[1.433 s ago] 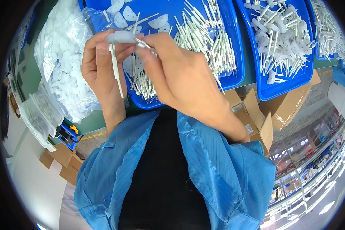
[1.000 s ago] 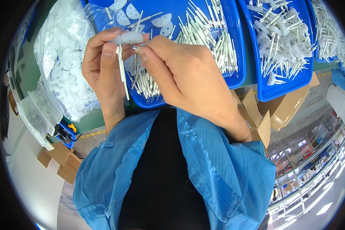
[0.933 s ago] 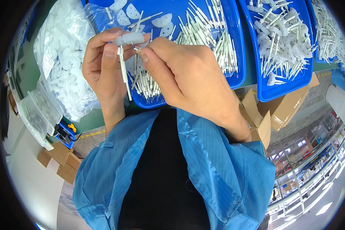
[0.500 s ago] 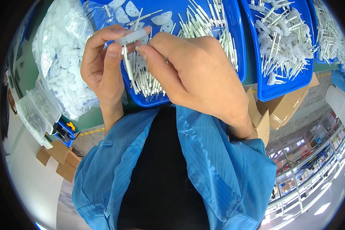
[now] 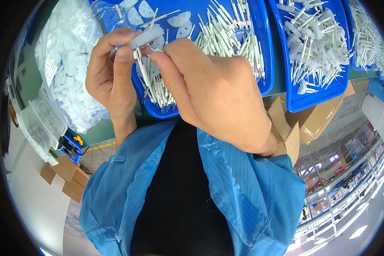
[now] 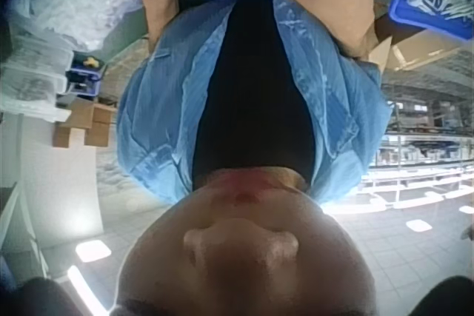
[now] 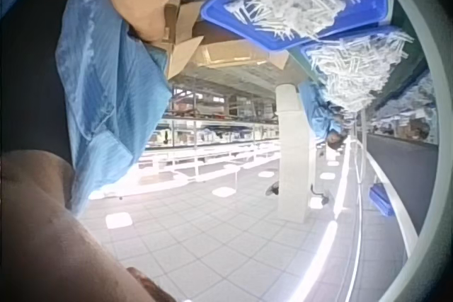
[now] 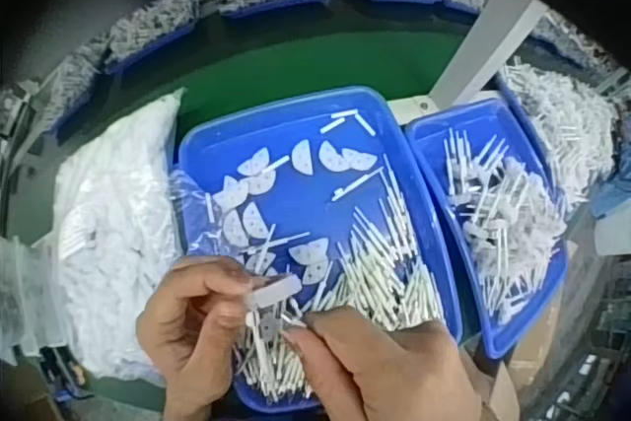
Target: The person repeatedly picks up small white plastic components from blue trays and inserts thin white rods into them. The person handles the parts one at a time, aligning the rod with the component's opening and pushing it in until it is seated. The assembled units are placed back into the tray.
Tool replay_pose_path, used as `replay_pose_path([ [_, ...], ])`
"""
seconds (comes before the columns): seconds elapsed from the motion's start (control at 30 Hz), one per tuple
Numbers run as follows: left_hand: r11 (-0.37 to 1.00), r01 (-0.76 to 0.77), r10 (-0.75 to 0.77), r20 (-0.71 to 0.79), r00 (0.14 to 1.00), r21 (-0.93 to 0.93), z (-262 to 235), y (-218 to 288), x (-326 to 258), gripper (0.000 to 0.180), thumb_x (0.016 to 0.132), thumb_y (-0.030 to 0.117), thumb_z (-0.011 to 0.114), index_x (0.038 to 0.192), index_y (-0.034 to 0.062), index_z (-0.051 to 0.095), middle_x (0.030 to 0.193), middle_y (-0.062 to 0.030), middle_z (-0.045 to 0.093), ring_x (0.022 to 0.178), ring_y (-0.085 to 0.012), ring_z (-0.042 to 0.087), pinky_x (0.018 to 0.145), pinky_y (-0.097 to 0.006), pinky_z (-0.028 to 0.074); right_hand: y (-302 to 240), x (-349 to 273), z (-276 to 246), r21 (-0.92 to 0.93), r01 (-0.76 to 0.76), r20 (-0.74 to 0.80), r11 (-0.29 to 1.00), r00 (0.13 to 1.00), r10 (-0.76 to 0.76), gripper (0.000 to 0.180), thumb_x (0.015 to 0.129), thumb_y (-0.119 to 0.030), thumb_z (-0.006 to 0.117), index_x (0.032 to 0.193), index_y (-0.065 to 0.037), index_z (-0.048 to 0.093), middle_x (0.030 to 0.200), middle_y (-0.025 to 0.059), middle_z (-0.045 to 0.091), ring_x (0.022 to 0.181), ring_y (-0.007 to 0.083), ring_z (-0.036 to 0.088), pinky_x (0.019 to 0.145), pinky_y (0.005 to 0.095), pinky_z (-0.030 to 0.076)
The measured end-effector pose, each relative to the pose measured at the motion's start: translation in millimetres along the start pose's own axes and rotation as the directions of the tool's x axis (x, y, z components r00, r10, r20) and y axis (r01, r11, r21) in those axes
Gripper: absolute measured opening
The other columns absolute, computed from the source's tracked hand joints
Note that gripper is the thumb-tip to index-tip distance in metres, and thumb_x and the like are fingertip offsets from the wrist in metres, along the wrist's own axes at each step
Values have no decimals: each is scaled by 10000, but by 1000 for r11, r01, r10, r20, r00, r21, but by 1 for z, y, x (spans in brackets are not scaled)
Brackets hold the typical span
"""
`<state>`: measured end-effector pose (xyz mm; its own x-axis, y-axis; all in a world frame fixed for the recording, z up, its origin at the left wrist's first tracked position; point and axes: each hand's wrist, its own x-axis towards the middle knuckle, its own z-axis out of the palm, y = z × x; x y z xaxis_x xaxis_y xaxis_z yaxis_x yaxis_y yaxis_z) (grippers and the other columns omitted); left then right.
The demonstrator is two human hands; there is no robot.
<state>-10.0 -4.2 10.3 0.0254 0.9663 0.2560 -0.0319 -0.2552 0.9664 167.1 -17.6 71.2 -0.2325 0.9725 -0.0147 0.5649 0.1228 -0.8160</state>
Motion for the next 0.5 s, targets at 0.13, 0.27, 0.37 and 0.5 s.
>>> replay_pose_path([
  [0.13,984,-12,10,-9,1000,-178,4,1,1,225,883,-106,636,1105,-89,604,1085,-170,634,953,-203,693,821,-251,552,1,0,1,-50,40,-2,998,999,-41,73,937,-52,638,984,-5,668,782,91,711,611,173,688,551,258,510],
  [0.27,942,68,-83,-33,996,-330,4,-1,-1,257,859,-120,663,1107,-88,602,1072,-165,637,930,-199,703,830,-240,555,-1,-1,-1,-46,52,17,998,999,-51,79,935,-54,645,996,-7,665,791,88,715,623,160,694,557,250,515],
  [0.37,965,44,-54,-31,998,-259,1,-4,-2,259,859,-110,672,1106,-94,596,1069,-156,635,944,-196,701,852,-249,562,-4,-5,3,-20,27,-32,999,999,-27,74,930,-50,653,993,-14,667,784,85,713,599,151,686,535,243,505],
  [0.5,993,-68,68,-6,998,-98,3,-6,0,246,855,-105,676,1091,-86,609,1077,-160,629,946,-213,706,804,-249,582,-7,-7,7,-112,-21,-60,994,998,15,70,917,-48,672,981,-19,669,756,85,701,557,153,668,502,239,487],
])
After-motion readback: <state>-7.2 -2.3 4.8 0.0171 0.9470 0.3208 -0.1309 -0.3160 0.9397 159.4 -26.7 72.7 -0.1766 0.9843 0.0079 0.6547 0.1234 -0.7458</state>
